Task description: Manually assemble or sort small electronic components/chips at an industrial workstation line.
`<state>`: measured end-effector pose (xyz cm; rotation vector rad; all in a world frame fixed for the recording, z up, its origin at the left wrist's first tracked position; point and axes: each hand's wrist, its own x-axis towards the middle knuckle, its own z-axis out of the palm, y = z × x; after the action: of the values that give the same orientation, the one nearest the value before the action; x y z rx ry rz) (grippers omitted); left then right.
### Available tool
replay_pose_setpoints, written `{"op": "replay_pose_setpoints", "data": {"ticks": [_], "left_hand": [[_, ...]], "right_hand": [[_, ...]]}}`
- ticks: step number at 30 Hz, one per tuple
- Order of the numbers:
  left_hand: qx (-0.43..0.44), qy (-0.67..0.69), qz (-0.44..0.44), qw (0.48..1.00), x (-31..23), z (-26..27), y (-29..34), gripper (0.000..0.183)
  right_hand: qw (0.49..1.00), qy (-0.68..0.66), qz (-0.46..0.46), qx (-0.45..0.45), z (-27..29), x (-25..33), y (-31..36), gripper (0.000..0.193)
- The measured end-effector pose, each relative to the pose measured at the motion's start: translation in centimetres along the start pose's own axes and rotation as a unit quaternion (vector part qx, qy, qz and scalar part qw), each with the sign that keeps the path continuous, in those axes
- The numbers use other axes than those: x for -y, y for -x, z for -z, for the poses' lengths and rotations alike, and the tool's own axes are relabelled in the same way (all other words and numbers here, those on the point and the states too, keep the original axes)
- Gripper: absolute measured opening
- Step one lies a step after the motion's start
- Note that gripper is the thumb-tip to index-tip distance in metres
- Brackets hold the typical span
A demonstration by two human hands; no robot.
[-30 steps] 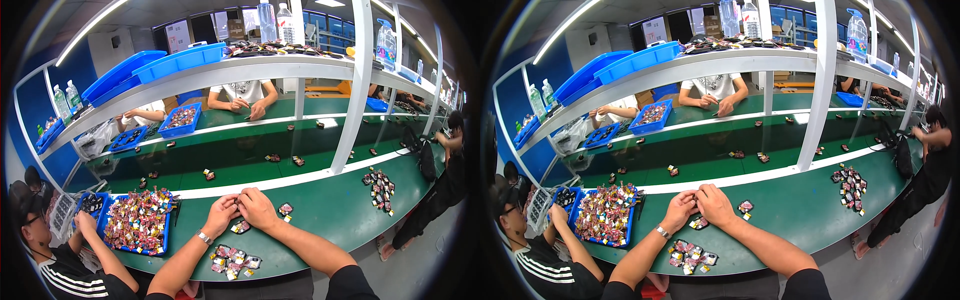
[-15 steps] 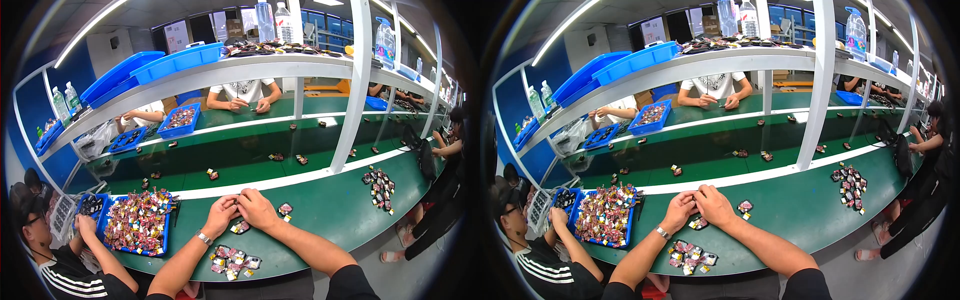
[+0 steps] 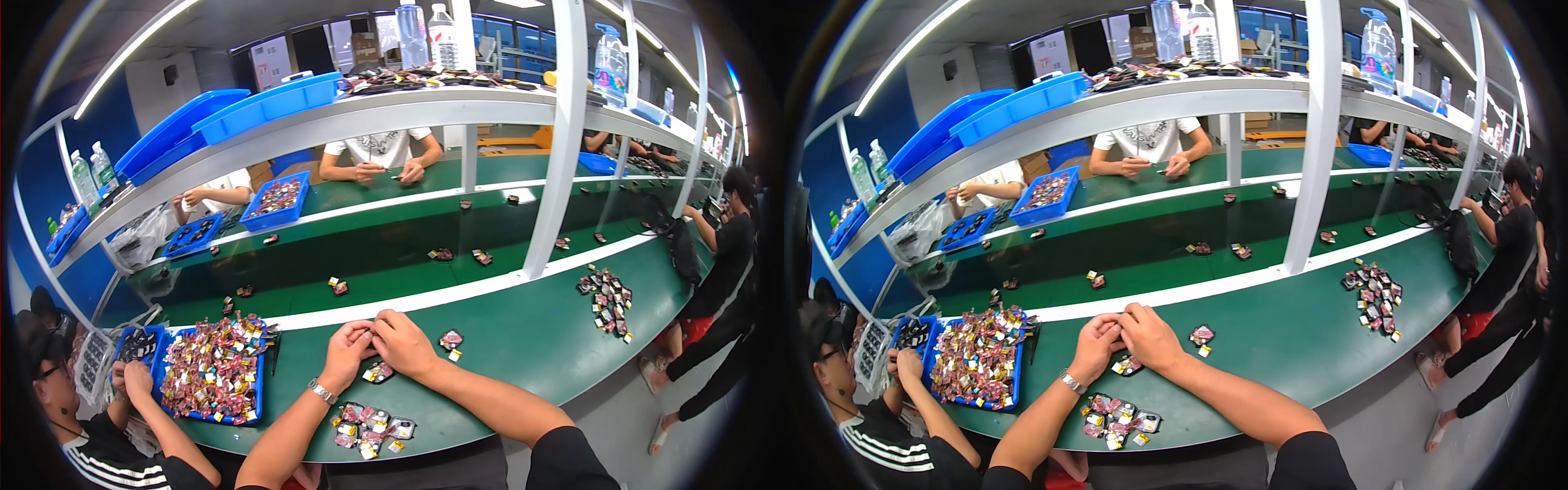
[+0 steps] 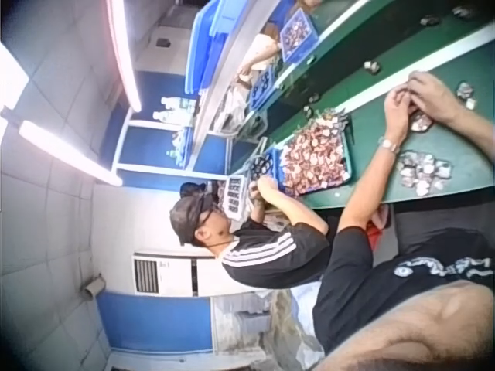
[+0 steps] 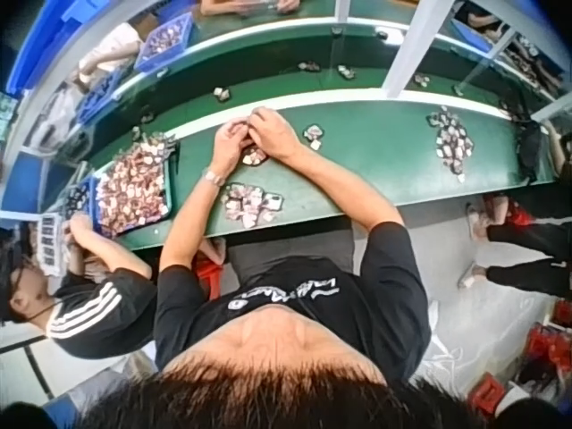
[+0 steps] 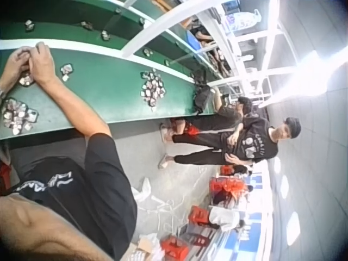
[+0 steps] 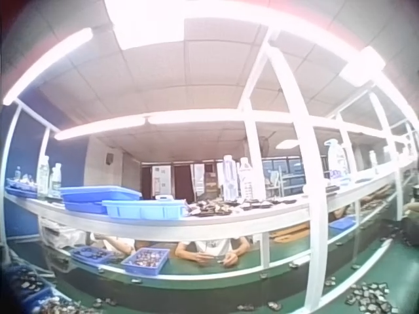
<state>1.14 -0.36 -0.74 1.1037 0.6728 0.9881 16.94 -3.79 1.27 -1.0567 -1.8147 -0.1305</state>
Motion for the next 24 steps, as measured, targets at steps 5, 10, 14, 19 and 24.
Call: {"op": "replay_pose_setpoints", "data": {"ticks": [5, 10, 14, 19, 24], "left_hand": [[-0.015, -0.072, -0.023, 0.997, 0.2, 0.0, 0.0, 0.024], [-0.055, -0.038, -0.073, 0.995, -0.3, -0.8, -0.2, 0.031], [-0.013, -0.049, -0.043, 0.998, -0.2, 0.0, -0.3, 0.030], [-0.001, -0.039, -0.051, 0.998, -0.5, 0.2, -0.1, 0.023], [0.035, -0.091, -0.047, 0.994, -0.1, 0.1, -0.3, 0.023]], "right_hand": [[0.972, -0.170, -0.157, 0.031, 0.0, -0.6, -0.3, 0.010], [0.931, -0.202, -0.297, 0.061, 0.1, -6.2, -3.4, 0.013], [0.930, -0.053, -0.362, 0.046, -0.6, -12.6, -5.1, 0.019], [0.930, 0.275, -0.241, -0.047, 4.1, -18.0, -4.1, 0.020], [0.835, 0.342, -0.431, -0.020, 8.8, -21.4, -1.0, 0.052]]}}
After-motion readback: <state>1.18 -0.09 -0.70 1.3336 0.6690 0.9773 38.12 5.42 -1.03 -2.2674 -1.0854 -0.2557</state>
